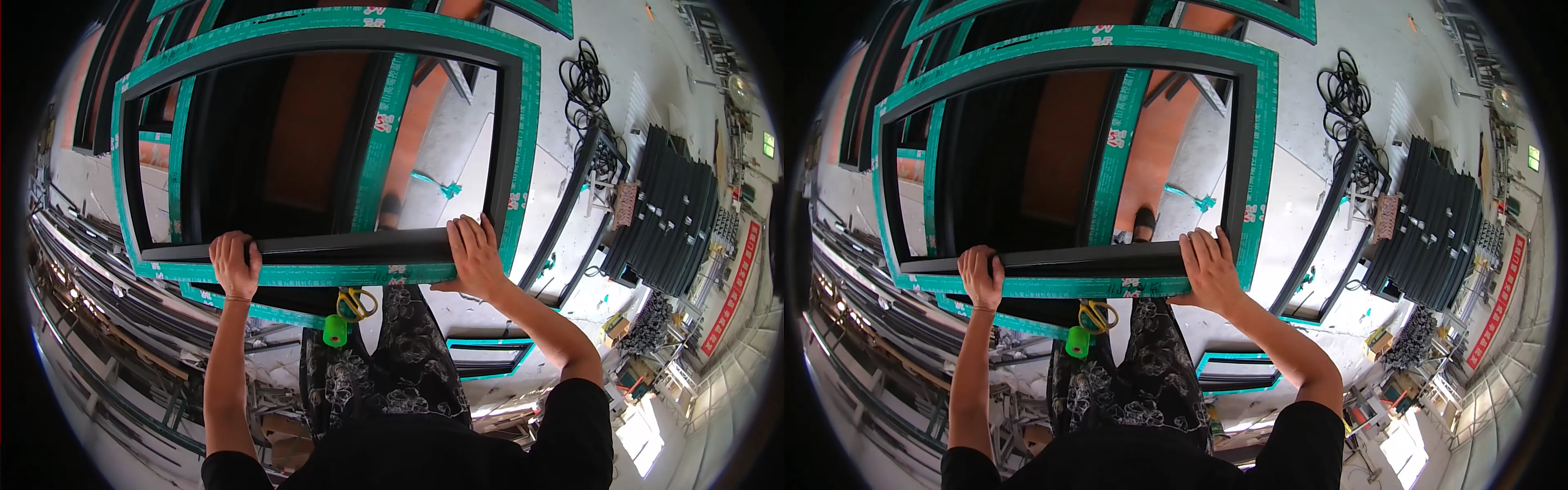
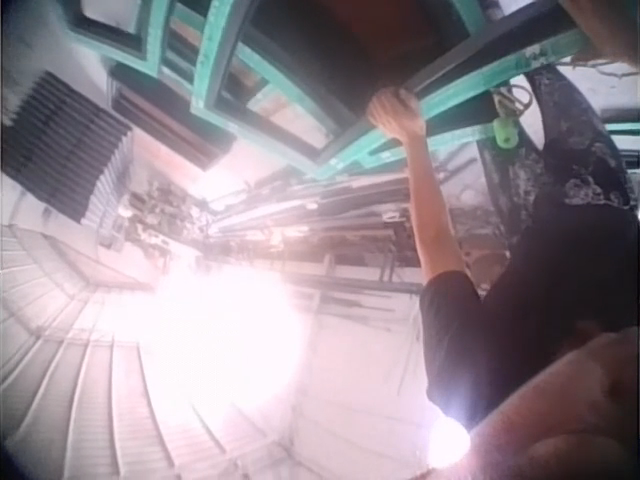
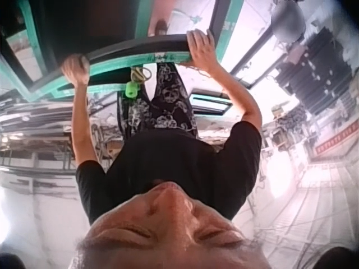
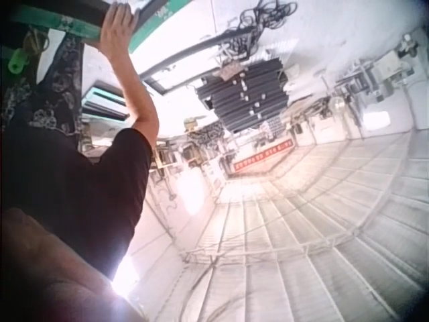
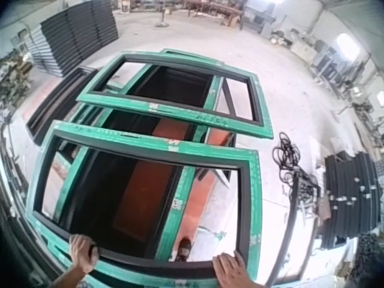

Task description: The person picks up a long metal frame piece and carries it to a circular saw machine. They operate the saw to cut the metal piece and then carry it back to a stack of frames. The person applies green tape around the edges of a window frame and uses scissors to cut the tape. They then pick up the taped frame and place it onto a large stack of frames. Finally, the person walks over to another area and picks up a long metal piece.

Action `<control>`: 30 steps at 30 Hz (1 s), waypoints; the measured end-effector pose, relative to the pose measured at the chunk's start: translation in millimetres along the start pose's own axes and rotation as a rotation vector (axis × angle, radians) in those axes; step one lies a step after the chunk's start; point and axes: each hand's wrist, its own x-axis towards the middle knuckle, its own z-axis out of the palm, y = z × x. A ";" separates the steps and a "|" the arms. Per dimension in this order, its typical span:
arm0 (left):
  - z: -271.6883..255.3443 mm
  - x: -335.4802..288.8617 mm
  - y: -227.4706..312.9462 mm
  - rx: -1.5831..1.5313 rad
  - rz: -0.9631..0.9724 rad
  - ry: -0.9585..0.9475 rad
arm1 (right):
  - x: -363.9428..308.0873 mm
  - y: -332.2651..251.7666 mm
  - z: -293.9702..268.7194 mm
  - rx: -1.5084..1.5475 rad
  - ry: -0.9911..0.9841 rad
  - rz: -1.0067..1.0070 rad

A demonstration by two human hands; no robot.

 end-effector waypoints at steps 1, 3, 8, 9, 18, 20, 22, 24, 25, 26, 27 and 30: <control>1.0 -0.5 -0.8 -0.006 0.006 0.003 | -1.8 -0.2 2.4 -0.010 0.021 0.000; 1.7 -1.8 -2.5 -0.001 0.003 0.007 | -4.5 -0.3 5.0 -0.009 0.055 -0.009; 5.2 -5.6 -8.7 -0.037 0.029 0.021 | -9.1 1.1 16.2 0.001 0.134 -0.029; 5.5 -6.0 -9.3 -0.047 0.031 0.015 | -8.0 0.6 15.4 -0.001 0.159 -0.035; 8.6 -4.1 -6.2 -0.043 0.013 0.025 | -8.0 4.8 18.5 0.046 0.184 -0.049; 12.0 -5.4 -6.7 -0.032 0.009 0.024 | -5.0 3.7 12.3 0.058 0.191 -0.059; 6.2 -7.0 -9.7 -0.004 0.000 0.018 | 7.1 3.8 1.7 0.116 0.017 -0.062; -1.2 -11.8 -9.2 0.026 -0.058 -0.020 | 24.4 10.4 -6.3 0.229 -0.102 -0.029; 0.7 -14.9 -11.3 0.037 -0.069 -0.024 | 30.0 14.4 -3.6 0.235 -0.151 -0.022; 1.8 -17.5 -11.0 0.038 -0.093 -0.047 | 32.7 15.3 2.2 0.136 -0.214 0.018; 3.4 -16.8 -11.8 0.046 -0.114 -0.066 | 35.9 14.8 8.5 0.039 -0.267 0.056; 3.4 -8.3 -11.8 -0.002 -0.097 -0.035 | 34.2 16.0 12.7 0.020 -0.359 0.115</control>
